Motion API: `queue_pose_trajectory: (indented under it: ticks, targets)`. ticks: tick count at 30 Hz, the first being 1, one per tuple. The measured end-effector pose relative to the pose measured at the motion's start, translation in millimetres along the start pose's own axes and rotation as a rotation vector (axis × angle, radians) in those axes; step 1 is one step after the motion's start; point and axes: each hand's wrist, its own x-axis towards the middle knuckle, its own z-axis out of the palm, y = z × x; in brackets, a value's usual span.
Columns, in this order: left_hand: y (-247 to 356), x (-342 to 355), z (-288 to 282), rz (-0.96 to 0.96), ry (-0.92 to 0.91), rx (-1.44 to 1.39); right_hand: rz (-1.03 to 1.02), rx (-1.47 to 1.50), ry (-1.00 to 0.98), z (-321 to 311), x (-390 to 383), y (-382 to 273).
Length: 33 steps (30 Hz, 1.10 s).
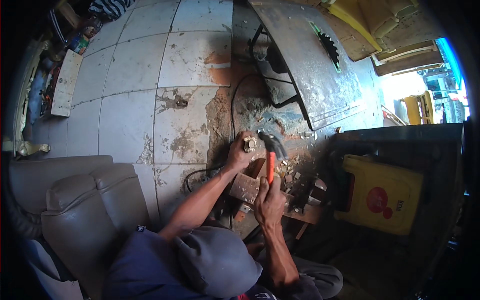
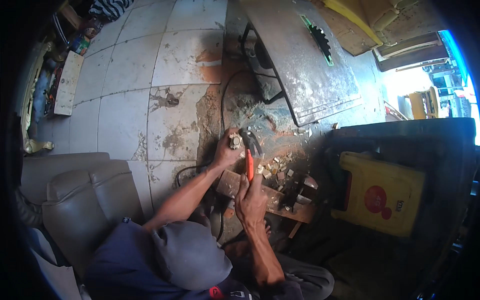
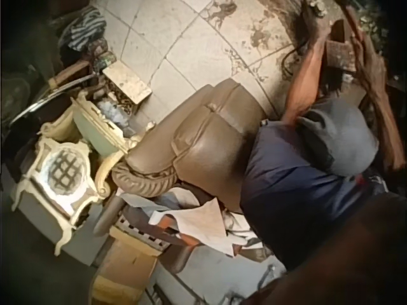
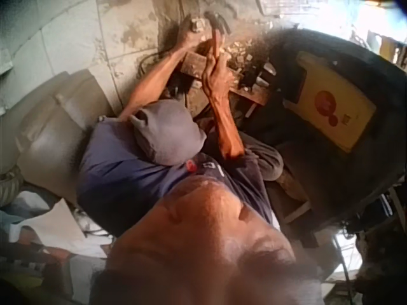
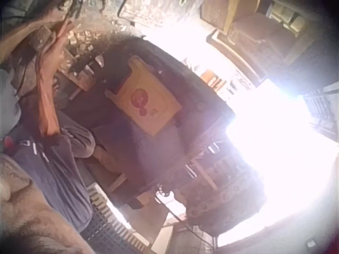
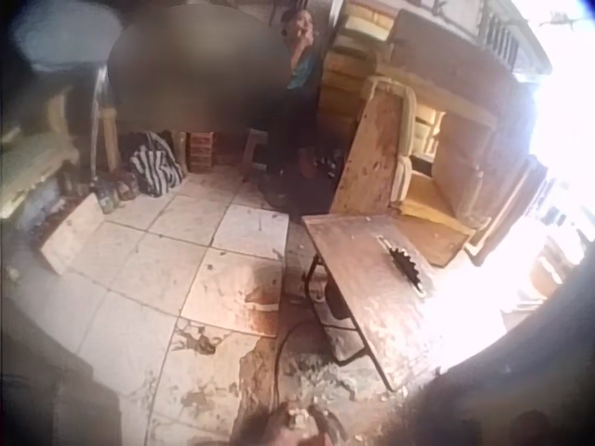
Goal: The person hammers a wooden dowel into a small furniture component, uses an angle grinder to sand the surface, and continues hammering and refining the wooden piece.
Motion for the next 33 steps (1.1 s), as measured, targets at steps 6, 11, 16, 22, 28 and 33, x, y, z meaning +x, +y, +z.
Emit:
queue_pose_trajectory:
  ticks: [6, 11, 16, 22, 28, 33]
  targets:
    - [-20, -10, -3, -0.06, -0.038, -0.037, 0.006, -0.156, -0.11, 28, -6, 40]
    - [-12, -11, 8, -0.073, -0.009, 0.004, -0.205, -0.002, 0.132, 25, -16, 43]
    - [-11, -2, -1, -0.103, -0.037, -0.031, 0.01, 0.048, -0.033, 8, 7, 5]
    - [-11, -5, -6, 0.032, -0.052, 0.107, 0.088, -0.2, -0.198, 6, 15, 15]
    - [-6, -7, 0, 0.003, -0.024, 0.064, 0.026, -0.156, -0.082, 4, 13, 10]
    - [-10, 3, 2, -0.017, -0.022, 0.048, -0.037, 0.1, 0.094, -12, 18, -24]
